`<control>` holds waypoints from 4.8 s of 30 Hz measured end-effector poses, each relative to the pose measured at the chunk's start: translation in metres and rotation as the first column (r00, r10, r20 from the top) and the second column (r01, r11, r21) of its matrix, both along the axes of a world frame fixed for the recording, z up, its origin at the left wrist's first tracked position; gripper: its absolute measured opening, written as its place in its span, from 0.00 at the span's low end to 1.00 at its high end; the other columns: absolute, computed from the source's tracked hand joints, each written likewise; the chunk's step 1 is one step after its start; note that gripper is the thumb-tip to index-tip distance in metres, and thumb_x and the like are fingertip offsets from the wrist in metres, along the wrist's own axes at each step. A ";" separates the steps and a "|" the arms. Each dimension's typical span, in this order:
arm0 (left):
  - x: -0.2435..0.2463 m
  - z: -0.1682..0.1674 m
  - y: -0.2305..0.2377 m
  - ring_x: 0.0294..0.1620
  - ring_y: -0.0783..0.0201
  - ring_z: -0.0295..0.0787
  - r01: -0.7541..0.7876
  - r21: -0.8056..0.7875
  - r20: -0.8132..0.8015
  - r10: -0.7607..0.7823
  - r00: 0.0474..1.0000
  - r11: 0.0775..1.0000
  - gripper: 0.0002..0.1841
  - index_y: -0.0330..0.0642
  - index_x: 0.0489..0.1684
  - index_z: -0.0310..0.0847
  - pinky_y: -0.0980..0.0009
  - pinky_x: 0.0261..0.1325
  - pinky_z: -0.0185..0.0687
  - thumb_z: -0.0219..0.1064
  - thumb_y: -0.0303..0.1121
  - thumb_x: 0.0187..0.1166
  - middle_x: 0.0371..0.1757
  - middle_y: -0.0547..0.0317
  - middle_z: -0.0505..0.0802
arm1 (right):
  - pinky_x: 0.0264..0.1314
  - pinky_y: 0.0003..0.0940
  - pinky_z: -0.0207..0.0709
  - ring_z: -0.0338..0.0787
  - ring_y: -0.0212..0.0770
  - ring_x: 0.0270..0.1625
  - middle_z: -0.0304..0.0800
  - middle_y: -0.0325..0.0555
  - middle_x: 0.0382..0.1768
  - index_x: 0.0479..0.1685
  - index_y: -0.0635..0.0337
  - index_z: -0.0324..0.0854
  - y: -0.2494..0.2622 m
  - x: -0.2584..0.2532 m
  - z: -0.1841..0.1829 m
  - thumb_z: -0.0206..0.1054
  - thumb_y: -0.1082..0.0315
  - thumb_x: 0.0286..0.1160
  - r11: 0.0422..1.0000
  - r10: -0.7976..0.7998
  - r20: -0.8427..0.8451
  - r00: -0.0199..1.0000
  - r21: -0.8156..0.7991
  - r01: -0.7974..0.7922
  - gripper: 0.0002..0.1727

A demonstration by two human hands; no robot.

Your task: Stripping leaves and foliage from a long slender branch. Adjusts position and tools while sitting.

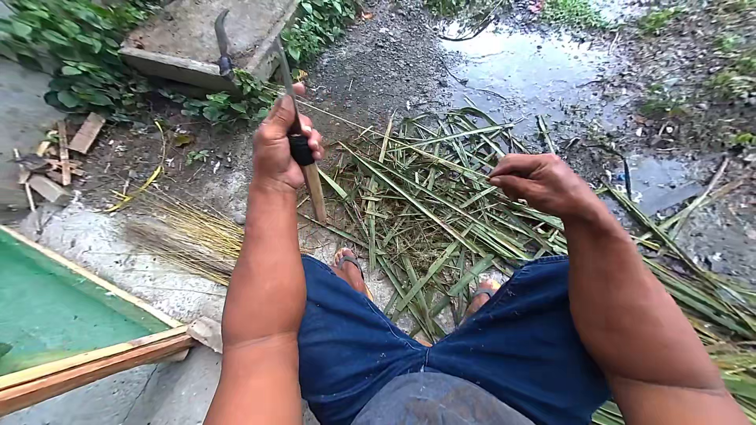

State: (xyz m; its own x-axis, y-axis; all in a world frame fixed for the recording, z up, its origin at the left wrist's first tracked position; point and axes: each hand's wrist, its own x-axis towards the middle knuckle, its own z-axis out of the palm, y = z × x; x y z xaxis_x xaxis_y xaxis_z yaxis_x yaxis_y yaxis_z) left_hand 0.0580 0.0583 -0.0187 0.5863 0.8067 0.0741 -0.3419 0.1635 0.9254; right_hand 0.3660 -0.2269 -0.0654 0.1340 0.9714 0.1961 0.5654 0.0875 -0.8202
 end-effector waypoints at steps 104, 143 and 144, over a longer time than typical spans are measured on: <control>-0.065 -0.006 0.060 0.18 0.72 0.79 -0.483 -0.170 0.155 0.507 0.848 0.859 0.18 0.55 0.48 0.77 0.74 0.23 0.80 0.41 0.50 0.95 0.20 0.70 0.80 | 0.38 0.45 0.79 0.81 0.38 0.29 0.87 0.49 0.31 0.47 0.64 0.87 -0.038 0.040 0.003 0.66 0.67 0.81 0.875 -0.447 0.131 0.885 -0.142 0.463 0.09; 0.045 -0.019 -0.062 0.14 0.74 0.78 0.163 -0.060 -0.128 -0.169 0.977 0.985 0.19 0.56 0.66 0.75 0.77 0.18 0.81 0.37 0.44 0.96 0.17 0.72 0.80 | 0.28 0.25 0.76 0.78 0.24 0.21 0.86 0.35 0.25 0.44 0.59 0.89 0.041 -0.048 -0.007 0.66 0.68 0.82 0.997 -0.049 -0.116 0.992 -0.066 0.041 0.07; 0.050 -0.024 -0.075 0.14 0.74 0.79 0.211 -0.078 -0.185 -0.222 0.957 0.974 0.19 0.53 0.69 0.74 0.77 0.18 0.81 0.39 0.43 0.96 0.17 0.71 0.81 | 0.28 0.25 0.76 0.78 0.25 0.21 0.86 0.36 0.25 0.44 0.59 0.89 0.043 -0.051 -0.008 0.66 0.68 0.81 0.997 -0.060 -0.127 0.990 -0.054 0.054 0.07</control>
